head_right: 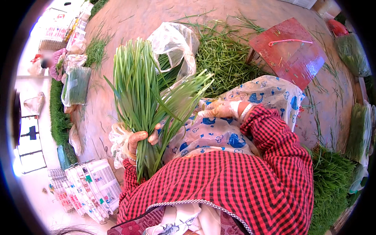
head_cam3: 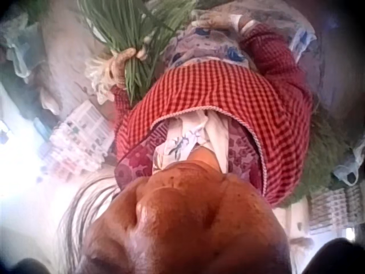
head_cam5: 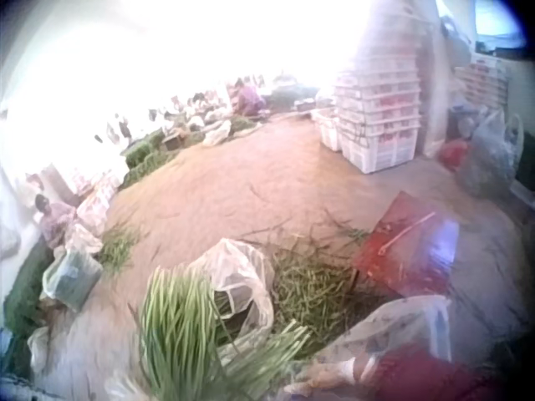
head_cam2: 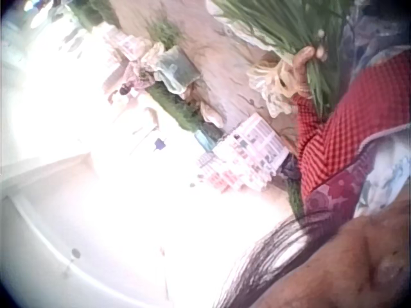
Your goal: The person gathers bunches of chives by hand, ties them together using red strings, and places the completed bundles into large plastic bags on the floor.
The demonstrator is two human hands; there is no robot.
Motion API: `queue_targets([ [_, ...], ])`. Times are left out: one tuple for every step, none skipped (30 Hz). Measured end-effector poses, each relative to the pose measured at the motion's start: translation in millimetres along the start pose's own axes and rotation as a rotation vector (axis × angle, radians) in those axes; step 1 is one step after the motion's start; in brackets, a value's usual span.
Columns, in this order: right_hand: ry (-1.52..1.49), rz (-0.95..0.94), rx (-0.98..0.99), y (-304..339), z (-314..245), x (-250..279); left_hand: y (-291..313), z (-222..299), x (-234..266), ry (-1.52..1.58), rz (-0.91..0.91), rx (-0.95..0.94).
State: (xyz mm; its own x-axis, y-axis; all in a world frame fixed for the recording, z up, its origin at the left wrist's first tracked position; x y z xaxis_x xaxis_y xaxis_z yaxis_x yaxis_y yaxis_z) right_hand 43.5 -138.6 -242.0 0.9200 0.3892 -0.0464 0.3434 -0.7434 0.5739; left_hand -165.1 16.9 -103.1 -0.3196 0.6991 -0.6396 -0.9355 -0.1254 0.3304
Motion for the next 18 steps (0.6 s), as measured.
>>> queue_targets([
  [-0.060,-0.006,0.045,-2,0,-3,-4,-4,-2,0.035,-0.023,0.006],
  [-0.030,0.025,0.105,-2,-9,-4,1,-8,-1,0.067,-0.023,-0.001],
  [-0.004,0.067,0.160,6,-23,-2,0,-12,-3,0.102,-0.036,-0.002],
  [0.036,0.098,0.126,17,-32,5,1,-12,-4,0.076,0.004,-0.005],
  [0.068,0.127,0.094,34,-49,13,1,-15,-2,0.071,-0.020,0.013],
  [0.211,0.341,0.152,57,-76,33,1,-19,2,0.067,-0.050,0.034],
  [0.190,0.517,0.236,69,-77,51,-4,-22,0,0.064,-0.099,0.061],
  [-0.151,0.564,0.367,82,-91,60,-4,-21,-3,0.034,-0.073,0.063],
  [-0.200,0.562,0.539,98,-115,71,-2,-21,-3,0.031,-0.074,0.073],
  [-0.043,0.687,0.498,114,-131,83,-1,-24,-1,0.028,-0.077,0.084],
  [0.115,0.804,0.455,123,-146,92,0,-25,-1,0.026,-0.076,0.092],
  [0.127,0.837,0.582,114,-151,94,-3,-24,-8,0.017,-0.070,0.095],
  [0.140,0.867,0.710,106,-156,93,-4,-28,-5,0.001,-0.106,0.143],
  [0.058,0.674,0.611,87,-164,86,2,-32,4,-0.012,-0.126,0.180],
  [0.021,0.680,0.754,72,-169,81,0,-34,3,-0.025,-0.156,0.223],
  [-0.068,0.575,0.675,63,-158,83,0,-32,1,-0.067,-0.133,0.176],
  [-0.156,0.469,0.590,58,-156,80,0,-31,-4,-0.091,-0.113,0.158],
  [-0.276,0.479,0.650,58,-150,82,-1,-30,-7,-0.114,-0.092,0.140],
])
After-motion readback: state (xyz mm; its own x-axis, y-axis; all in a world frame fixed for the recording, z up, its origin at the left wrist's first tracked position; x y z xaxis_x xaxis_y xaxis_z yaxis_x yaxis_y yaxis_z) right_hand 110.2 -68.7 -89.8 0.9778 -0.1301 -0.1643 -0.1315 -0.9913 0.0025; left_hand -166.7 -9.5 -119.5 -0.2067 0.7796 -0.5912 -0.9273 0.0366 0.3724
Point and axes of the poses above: each hand's wrist, its own y-axis away from the middle knuckle, its own x-axis out of the back of the hand, z = x × y, the point moved 7 cm from there along -y, towards the middle knuckle, and after that the axes turned 12 degrees about -z, right-handed, at the moved point
